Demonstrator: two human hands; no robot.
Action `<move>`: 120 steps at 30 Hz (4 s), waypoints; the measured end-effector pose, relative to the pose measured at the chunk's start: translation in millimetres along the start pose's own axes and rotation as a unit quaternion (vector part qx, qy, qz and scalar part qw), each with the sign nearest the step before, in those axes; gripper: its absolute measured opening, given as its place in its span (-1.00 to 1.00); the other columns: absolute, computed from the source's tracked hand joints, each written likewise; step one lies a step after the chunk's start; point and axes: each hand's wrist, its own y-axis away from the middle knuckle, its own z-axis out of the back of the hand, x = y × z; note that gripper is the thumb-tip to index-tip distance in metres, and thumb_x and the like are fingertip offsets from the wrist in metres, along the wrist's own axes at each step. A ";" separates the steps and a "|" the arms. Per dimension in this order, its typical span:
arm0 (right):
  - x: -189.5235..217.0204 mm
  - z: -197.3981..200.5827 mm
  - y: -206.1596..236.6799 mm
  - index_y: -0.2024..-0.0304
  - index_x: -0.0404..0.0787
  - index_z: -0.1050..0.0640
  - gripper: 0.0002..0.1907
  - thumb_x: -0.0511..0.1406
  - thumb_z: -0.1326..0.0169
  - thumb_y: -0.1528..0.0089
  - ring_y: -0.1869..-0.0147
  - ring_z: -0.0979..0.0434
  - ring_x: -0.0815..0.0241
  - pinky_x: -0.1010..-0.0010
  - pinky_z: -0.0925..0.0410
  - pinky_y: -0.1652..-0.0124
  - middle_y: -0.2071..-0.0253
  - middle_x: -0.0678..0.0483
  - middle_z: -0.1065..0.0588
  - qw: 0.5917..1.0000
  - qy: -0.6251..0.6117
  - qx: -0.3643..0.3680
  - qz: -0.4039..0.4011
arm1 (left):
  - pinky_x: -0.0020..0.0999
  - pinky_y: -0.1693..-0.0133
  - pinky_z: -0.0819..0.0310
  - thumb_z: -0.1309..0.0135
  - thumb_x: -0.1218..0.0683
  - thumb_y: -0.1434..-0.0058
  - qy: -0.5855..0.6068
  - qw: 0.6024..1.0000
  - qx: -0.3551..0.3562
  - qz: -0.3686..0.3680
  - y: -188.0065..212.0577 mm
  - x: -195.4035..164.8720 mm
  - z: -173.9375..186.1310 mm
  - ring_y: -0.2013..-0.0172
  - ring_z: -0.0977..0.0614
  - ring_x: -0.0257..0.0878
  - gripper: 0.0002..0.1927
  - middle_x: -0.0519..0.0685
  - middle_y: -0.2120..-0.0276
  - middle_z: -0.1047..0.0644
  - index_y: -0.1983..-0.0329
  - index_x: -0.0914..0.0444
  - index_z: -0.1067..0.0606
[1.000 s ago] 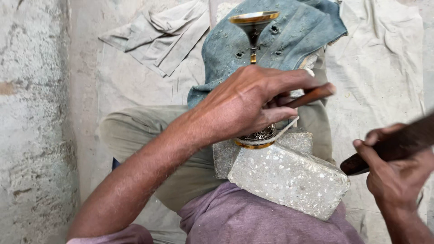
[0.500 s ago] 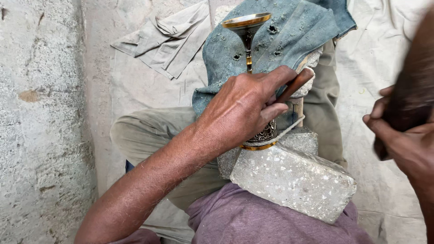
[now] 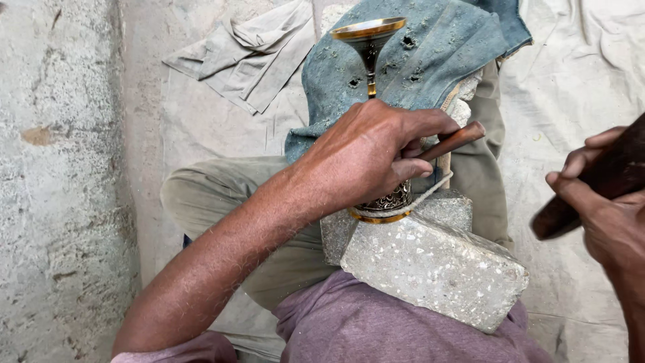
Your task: The person sits on the ground holding a metal punch against the ornate base of a brass lamp-like object resting on a stone block, repeatedly striking the punch with a wooden mallet to shape the metal surface, repositioning the punch and rotating the object between strikes.
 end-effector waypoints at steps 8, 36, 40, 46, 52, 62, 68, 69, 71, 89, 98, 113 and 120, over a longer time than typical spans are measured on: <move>33.5 -9.0 -3.3 -0.05 -0.17 -0.37 -0.65 -0.48 -0.15 -0.28 0.32 -0.54 0.27 0.40 -0.50 0.32 0.29 0.16 -0.45 0.997 -0.066 -0.015 -0.021 | -0.19 0.33 -0.53 -0.37 0.11 -0.05 -0.014 0.999 -0.020 -0.049 -2.7 5.8 0.0 0.37 -0.71 -0.14 -0.51 0.01 0.38 -0.67 -0.09 0.15 -0.56; -40.5 -56.6 106.3 0.06 -0.45 -0.59 -0.80 -0.44 -0.02 -0.34 -0.14 -0.64 -0.04 0.21 -0.46 -0.23 0.06 -0.25 -0.61 0.982 -0.149 -0.002 0.118 | -0.34 0.06 -0.49 -0.41 -0.09 -0.05 0.118 0.888 -0.365 0.255 88.1 18.6 -110.4 0.14 -0.49 -0.26 -0.23 0.07 0.04 -0.49 -0.32 0.24 -0.47; -47.0 -61.3 116.2 0.06 -0.47 -0.59 -0.79 -0.44 0.04 -0.41 -0.14 -0.65 -0.03 0.24 -0.44 -0.25 0.04 -0.25 -0.60 0.979 -0.158 -0.034 0.125 | -0.29 0.00 -0.48 -0.39 -0.12 -0.10 0.072 0.925 -0.329 0.174 82.7 22.4 -108.1 0.12 -0.53 -0.28 -0.26 0.00 0.03 -0.56 -0.31 0.26 -0.47; -32.0 -50.3 103.6 0.02 -0.44 -0.60 -0.73 -0.36 0.01 -0.37 -0.21 -0.63 -0.12 0.13 -0.43 -0.28 -0.02 -0.29 -0.61 0.987 -0.116 0.035 0.104 | -0.23 -0.02 -0.44 -0.36 -0.13 -0.08 0.101 0.921 -0.327 0.187 80.2 22.6 -105.1 0.13 -0.51 -0.26 -0.28 -0.03 0.07 -0.57 -0.25 0.25 -0.47; -15.0 -37.7 38.8 -0.21 -0.40 -0.47 -0.55 -0.17 0.06 -0.44 -0.42 -0.45 -0.18 -0.02 -0.30 -0.41 -0.26 -0.30 -0.46 0.963 -0.247 0.090 0.057 | -0.29 0.01 -0.43 -0.36 -0.06 -0.12 0.073 0.913 -0.376 0.140 77.4 36.7 -83.9 0.10 -0.48 -0.26 -0.38 -0.03 0.07 -0.50 -0.21 0.24 -0.50; 42.5 -144.5 -103.6 -0.51 -0.40 -0.09 -0.14 0.07 0.00 -0.44 -0.64 -0.06 -0.10 0.03 0.02 -0.54 -0.57 -0.25 -0.08 0.960 -0.256 0.019 0.116 | -0.34 -0.09 -0.45 -0.18 -0.12 -0.35 0.204 0.879 -0.409 0.134 29.2 126.0 -42.5 -0.02 -0.48 -0.26 -0.35 0.02 -0.16 -0.45 -0.38 0.31 -0.37; 65.3 -158.1 -130.8 -0.50 -0.41 -0.24 -0.08 0.20 0.10 -0.43 -0.63 -0.26 -0.03 0.13 -0.17 -0.56 -0.54 -0.23 -0.27 0.973 -0.187 0.024 0.132 | -0.34 -0.16 -0.41 -0.10 -0.15 -0.41 0.313 0.846 -0.417 0.113 40.6 134.1 -62.0 -0.05 -0.46 -0.25 -0.28 0.05 -0.19 -0.42 -0.49 0.29 -0.22; 64.5 -159.1 -134.8 -0.50 -0.42 -0.23 -0.11 0.17 0.09 -0.45 -0.63 -0.26 -0.03 0.12 -0.17 -0.56 -0.53 -0.23 -0.27 0.971 -0.189 0.031 0.141 | -0.34 -0.16 -0.41 -0.11 -0.15 -0.41 0.313 0.849 -0.408 0.121 43.2 133.1 -61.4 -0.07 -0.46 -0.26 -0.28 0.03 -0.22 -0.41 -0.50 0.27 -0.22; 63.8 -159.3 -137.4 -0.50 -0.43 -0.20 -0.17 0.11 0.07 -0.48 -0.63 -0.26 -0.03 0.11 -0.17 -0.56 -0.51 -0.23 -0.27 0.967 -0.193 0.045 0.163 | -0.35 -0.17 -0.41 -0.12 -0.13 -0.41 0.312 0.855 -0.392 0.133 50.7 128.0 -57.7 -0.11 -0.45 -0.28 -0.29 -0.01 -0.28 -0.39 -0.51 0.23 -0.21; 20.1 -100.6 -21.5 -0.20 -0.20 -0.55 -0.42 -0.09 -0.20 -0.18 -0.12 -0.65 0.14 0.23 -0.51 -0.06 -0.06 -0.03 -0.64 0.924 0.034 0.379 -0.022 | -0.34 -0.10 -0.59 -0.44 -0.08 -0.05 0.166 0.950 -0.194 0.182 97.4 32.7 -71.0 0.00 -0.60 -0.23 -0.13 0.03 -0.01 -0.50 -0.43 0.24 -0.41; -5.5 -111.0 -45.6 -0.33 -0.31 -0.42 -0.21 -0.12 -0.28 -0.12 -0.23 -0.56 0.03 0.19 -0.44 -0.19 -0.18 -0.15 -0.57 0.860 -0.157 0.470 -0.123 | -0.11 -0.03 -0.44 -0.53 -0.06 0.12 -0.041 0.930 -0.341 0.127 92.7 -0.2 -87.7 -0.01 -0.47 -0.10 -0.12 0.03 0.00 -0.52 -0.26 0.27 -0.41; -21.7 -114.3 -37.7 -0.35 -0.28 -0.41 -0.32 -0.13 -0.15 -0.24 -0.27 -0.56 0.10 0.24 -0.42 -0.24 -0.22 -0.09 -0.56 0.877 -0.152 0.453 -0.057 | -0.31 0.10 -0.45 -0.46 0.05 -0.04 -0.008 0.949 -0.314 0.011 106.4 23.9 -90.3 0.14 -0.52 -0.24 -0.71 -0.13 0.25 -0.51 0.18 0.16 -0.66; 1.1 -110.7 -25.9 -0.18 -0.27 -0.55 -0.57 -0.27 -0.12 -0.27 -0.17 -0.61 0.11 0.25 -0.48 -0.17 -0.11 -0.10 -0.62 0.936 -0.147 0.317 -0.038 | -0.33 0.05 -0.47 -0.38 0.12 -0.15 0.096 0.950 -0.293 0.039 112.8 27.7 -91.4 0.10 -0.52 -0.26 -0.77 -0.10 0.22 -0.52 0.13 0.22 -0.65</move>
